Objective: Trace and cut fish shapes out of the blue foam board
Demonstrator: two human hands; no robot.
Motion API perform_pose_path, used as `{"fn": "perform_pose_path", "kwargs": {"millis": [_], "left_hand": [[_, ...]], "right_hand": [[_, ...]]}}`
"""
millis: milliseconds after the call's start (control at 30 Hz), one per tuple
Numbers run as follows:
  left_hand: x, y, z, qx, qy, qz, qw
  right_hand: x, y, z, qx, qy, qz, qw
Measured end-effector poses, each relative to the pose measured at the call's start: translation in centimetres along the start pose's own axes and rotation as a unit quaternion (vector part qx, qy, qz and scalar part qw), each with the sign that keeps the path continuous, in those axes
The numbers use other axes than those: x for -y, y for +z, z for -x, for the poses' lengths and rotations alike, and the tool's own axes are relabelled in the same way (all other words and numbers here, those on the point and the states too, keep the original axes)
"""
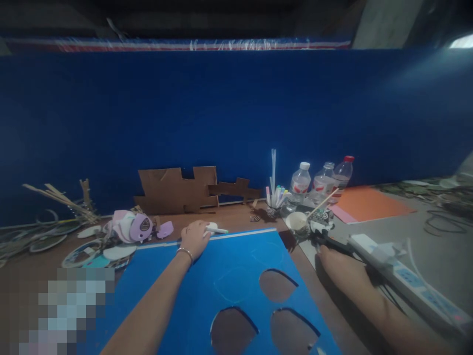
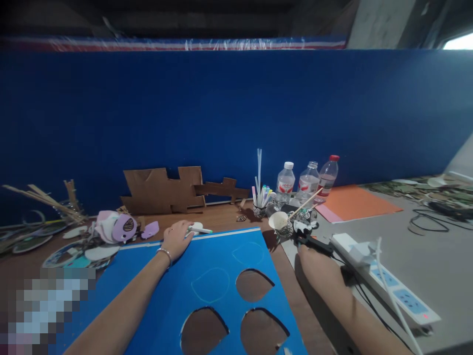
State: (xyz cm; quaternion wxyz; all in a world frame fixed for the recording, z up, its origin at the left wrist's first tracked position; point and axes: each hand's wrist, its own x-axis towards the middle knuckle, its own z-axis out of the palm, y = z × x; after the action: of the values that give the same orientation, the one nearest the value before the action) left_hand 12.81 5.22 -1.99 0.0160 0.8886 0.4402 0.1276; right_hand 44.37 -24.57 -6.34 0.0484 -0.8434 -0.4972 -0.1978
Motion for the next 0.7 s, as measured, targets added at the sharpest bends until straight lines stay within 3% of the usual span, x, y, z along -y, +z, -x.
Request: {"fn": "perform_pose_path", "kwargs": {"millis": [133, 233, 400, 500, 700], "left_hand": [[0.2, 0.3, 0.0, -0.004, 0.009, -0.004, 1.0], [0.3, 0.4, -0.1, -0.006, 0.016, 0.0, 1.0], [0.4, 0.6, -0.1, -0.01, 0.02, 0.005, 1.0], [0.6, 0.6, -0.1, -0.013, 0.021, 0.007, 1.0], [0.6, 0.6, -0.1, -0.006, 0.019, 0.008, 1.0]], "right_hand": [[0.5, -0.4, -0.1, 0.074, -0.014, 0.018, 0.997], [-0.3, -1.4, -1.7, 0.105, 0.033, -0.048, 0.993], [-3.0, -1.4, -7.3, -0.005, 0.155, -0.174, 0.972], [-4.1, -0.2, -9.8, 0.021, 0.226, -0.237, 0.945], [-4.4, 0.6, -9.9, -0.02, 0.273, -0.255, 0.928]]}}
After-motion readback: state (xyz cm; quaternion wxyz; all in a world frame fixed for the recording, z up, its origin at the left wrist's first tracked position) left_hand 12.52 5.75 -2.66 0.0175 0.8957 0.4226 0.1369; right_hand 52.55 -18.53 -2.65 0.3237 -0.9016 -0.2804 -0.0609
